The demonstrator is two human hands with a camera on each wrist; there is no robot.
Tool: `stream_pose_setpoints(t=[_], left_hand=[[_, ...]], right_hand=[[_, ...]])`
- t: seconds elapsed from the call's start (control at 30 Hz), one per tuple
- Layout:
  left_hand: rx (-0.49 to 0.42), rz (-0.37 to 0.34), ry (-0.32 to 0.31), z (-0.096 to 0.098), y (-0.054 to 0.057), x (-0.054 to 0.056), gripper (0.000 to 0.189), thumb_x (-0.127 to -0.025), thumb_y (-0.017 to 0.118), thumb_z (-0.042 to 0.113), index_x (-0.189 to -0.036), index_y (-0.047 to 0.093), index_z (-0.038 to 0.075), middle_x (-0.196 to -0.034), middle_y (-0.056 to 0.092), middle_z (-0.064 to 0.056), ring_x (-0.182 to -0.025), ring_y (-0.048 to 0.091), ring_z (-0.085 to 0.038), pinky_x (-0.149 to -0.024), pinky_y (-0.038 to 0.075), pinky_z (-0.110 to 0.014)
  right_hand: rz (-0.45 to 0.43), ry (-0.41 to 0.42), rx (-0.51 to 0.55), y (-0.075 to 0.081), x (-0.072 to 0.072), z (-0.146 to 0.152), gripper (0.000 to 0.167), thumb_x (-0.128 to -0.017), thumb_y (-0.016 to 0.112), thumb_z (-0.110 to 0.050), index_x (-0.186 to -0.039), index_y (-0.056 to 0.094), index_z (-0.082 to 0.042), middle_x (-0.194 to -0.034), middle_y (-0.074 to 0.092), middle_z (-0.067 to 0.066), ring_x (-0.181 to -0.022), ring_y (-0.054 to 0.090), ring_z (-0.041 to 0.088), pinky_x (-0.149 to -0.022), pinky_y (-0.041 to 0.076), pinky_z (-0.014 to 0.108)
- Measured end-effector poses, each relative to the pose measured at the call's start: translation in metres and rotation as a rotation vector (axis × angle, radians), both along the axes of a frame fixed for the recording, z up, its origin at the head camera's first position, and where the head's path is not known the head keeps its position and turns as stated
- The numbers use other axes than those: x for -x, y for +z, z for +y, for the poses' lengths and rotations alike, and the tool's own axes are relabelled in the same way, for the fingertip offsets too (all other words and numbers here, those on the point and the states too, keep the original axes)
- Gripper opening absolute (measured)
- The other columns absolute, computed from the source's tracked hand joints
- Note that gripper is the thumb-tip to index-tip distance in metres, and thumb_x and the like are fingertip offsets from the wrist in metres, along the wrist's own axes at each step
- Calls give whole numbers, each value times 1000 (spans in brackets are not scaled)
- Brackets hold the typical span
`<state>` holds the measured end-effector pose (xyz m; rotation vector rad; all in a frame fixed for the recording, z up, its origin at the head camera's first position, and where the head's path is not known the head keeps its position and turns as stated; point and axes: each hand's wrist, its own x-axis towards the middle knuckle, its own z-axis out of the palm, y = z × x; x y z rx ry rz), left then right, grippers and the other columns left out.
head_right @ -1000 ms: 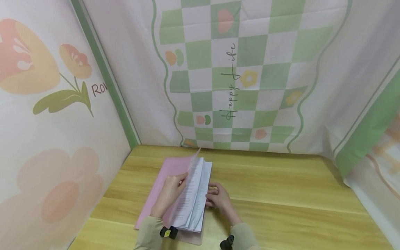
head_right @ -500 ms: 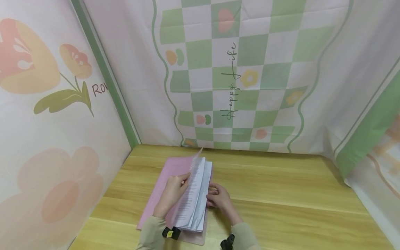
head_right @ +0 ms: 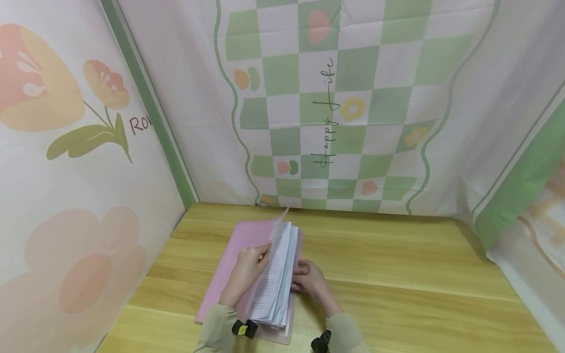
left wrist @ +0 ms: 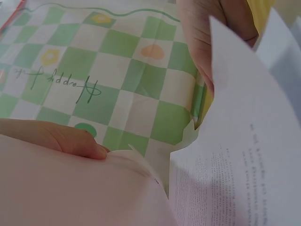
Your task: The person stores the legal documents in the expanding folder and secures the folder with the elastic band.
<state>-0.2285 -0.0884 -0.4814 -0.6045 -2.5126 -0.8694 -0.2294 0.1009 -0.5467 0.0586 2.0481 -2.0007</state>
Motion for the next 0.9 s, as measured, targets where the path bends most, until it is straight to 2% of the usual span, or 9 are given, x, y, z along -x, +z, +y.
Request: stream_pose_setpoints(t=[0.27,0.5,0.73,0.83,0.9], left_hand=[[7,30,-5,4,-3,1,18,-85,62,-5,-70,58,4,-57,57,-5,-54,37,-6,-49,31,-14],[-7,4,1,10,-5,-1,9,-86,63,-4,-86,71,0,-65,66,-7,-56,41,-3,-50,35,-12],[16,36,0,18,-10,0,12,-84,63,-4,-76,64,4,-59,59,-5,-55,37,-5,-49,30,-13],[35,23,3,21,-14,0,9,-83,63,-4,-78,67,2,-59,60,-6,-55,38,-6,-49,30,-14],[51,14,5,23,-16,0,9,-84,64,-3,-86,72,0,-64,65,-8,-55,42,-6,-49,32,-14]], right_hand=[[9,26,27,-1,0,-1,61,-87,54,13,-142,27,18,-118,60,35,-79,67,12,-72,60,26],[-4,-11,-5,-2,0,-1,58,-87,54,14,-140,33,16,-113,63,30,-80,66,13,-72,59,26],[-6,-11,-3,0,-2,-1,57,-88,53,12,-140,31,16,-102,63,16,-78,63,10,-70,57,22],[-2,1,-9,1,-3,1,55,-90,51,11,-140,31,17,-104,64,21,-79,63,10,-70,57,23],[5,22,-12,1,-4,3,53,-91,50,11,-139,30,19,-109,63,27,-81,64,12,-72,58,25]])
